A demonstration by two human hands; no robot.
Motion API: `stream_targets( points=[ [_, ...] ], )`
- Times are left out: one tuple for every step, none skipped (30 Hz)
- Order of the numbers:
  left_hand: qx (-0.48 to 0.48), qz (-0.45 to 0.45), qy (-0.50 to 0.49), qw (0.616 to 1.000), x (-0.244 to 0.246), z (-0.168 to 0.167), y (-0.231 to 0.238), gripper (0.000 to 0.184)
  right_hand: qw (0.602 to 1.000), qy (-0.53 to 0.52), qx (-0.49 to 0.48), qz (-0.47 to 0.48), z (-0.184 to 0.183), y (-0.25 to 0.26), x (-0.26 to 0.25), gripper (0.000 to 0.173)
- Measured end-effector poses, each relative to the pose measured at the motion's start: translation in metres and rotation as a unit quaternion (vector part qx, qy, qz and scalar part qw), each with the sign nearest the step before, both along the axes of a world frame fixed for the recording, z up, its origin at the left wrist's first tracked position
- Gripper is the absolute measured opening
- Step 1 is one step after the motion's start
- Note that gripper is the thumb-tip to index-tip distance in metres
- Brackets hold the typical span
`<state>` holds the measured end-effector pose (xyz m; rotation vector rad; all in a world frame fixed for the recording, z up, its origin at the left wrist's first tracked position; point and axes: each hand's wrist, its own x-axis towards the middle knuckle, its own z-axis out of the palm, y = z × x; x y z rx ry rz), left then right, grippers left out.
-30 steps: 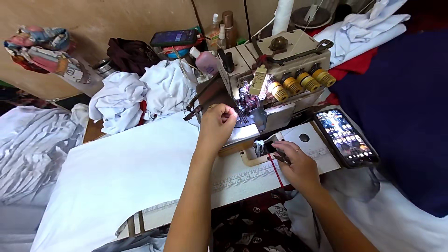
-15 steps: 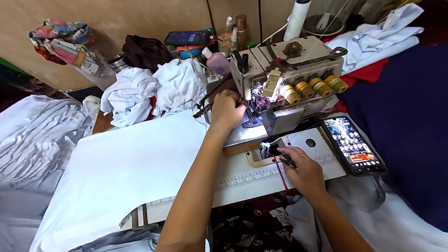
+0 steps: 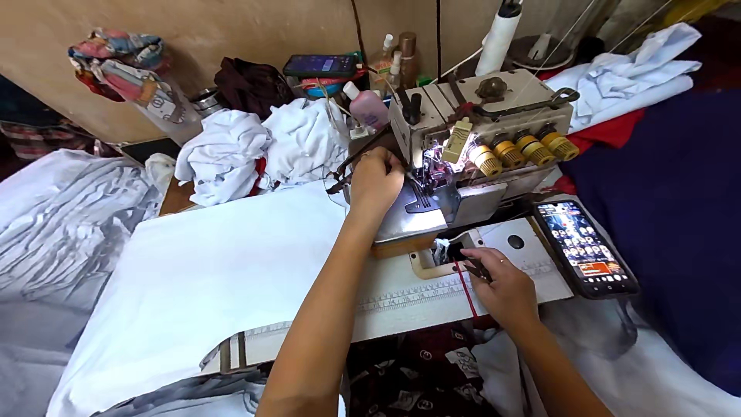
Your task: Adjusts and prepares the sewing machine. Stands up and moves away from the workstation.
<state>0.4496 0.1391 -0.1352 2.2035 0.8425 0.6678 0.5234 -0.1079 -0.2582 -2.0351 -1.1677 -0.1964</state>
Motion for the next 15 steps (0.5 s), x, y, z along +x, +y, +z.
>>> stream_targets(
  points=[
    [-0.019, -0.004, -0.026, 0.999, -0.002, 0.000, 0.000, 0.018, 1.000, 0.000, 0.000, -0.001, 0.000, 0.000, 0.000, 0.034],
    [-0.047, -0.015, -0.053, 0.997, -0.004, 0.000, 0.001, 0.018, 1.000, -0.001, -0.001, -0.002, 0.000, 0.000, 0.000, 0.034],
    [-0.080, -0.032, -0.080, 0.993, -0.007, 0.001, 0.001, 0.018, 1.000, -0.001, -0.002, -0.002, 0.000, 0.000, 0.000, 0.034],
    [-0.115, -0.049, -0.102, 0.987, -0.010, 0.003, -0.001, 0.017, 1.000, -0.003, -0.002, -0.002, 0.000, 0.000, 0.000, 0.035],
    [-0.141, -0.064, -0.115, 0.981, -0.013, 0.005, -0.002, 0.015, 1.000, -0.007, -0.004, -0.003, 0.000, 0.000, 0.000, 0.035],
    [-0.153, -0.074, -0.123, 0.978, -0.016, 0.004, -0.003, 0.015, 1.000, -0.009, -0.006, -0.004, 0.000, 0.000, 0.000, 0.035],
    [-0.149, -0.079, -0.122, 0.978, -0.017, 0.003, -0.003, 0.014, 1.000, -0.009, -0.008, -0.004, 0.000, 0.000, -0.001, 0.035],
    [-0.132, -0.081, -0.114, 0.981, -0.017, 0.000, -0.003, 0.014, 1.000, -0.010, -0.009, -0.003, -0.001, 0.001, -0.001, 0.035],
    [-0.109, -0.080, -0.100, 0.986, -0.017, -0.002, -0.002, 0.017, 1.000, -0.010, -0.010, -0.003, -0.001, 0.001, -0.001, 0.035],
    [-0.082, -0.078, -0.070, 0.991, -0.016, -0.002, -0.002, 0.022, 1.000, -0.010, -0.009, -0.003, 0.000, 0.001, -0.001, 0.035],
    [-0.054, -0.078, -0.039, 0.995, -0.015, -0.001, -0.003, 0.028, 1.000, -0.010, -0.008, -0.003, 0.000, 0.000, -0.001, 0.035],
    [-0.023, -0.079, -0.011, 0.997, -0.014, -0.001, -0.005, 0.033, 1.000, -0.010, -0.006, -0.003, 0.000, 0.000, -0.001, 0.035],
    [0.014, -0.082, 0.006, 0.996, -0.013, -0.002, -0.007, 0.035, 1.000, -0.012, -0.005, -0.003, 0.000, 0.001, -0.001, 0.035],
    [0.050, -0.084, 0.010, 0.995, -0.013, -0.004, -0.009, 0.034, 1.000, -0.013, -0.004, -0.004, 0.000, 0.001, -0.001, 0.034],
    [0.081, -0.081, 0.010, 0.993, -0.013, -0.007, -0.012, 0.032, 1.000, -0.014, -0.003, -0.005, 0.000, 0.001, -0.002, 0.034]
  ],
)
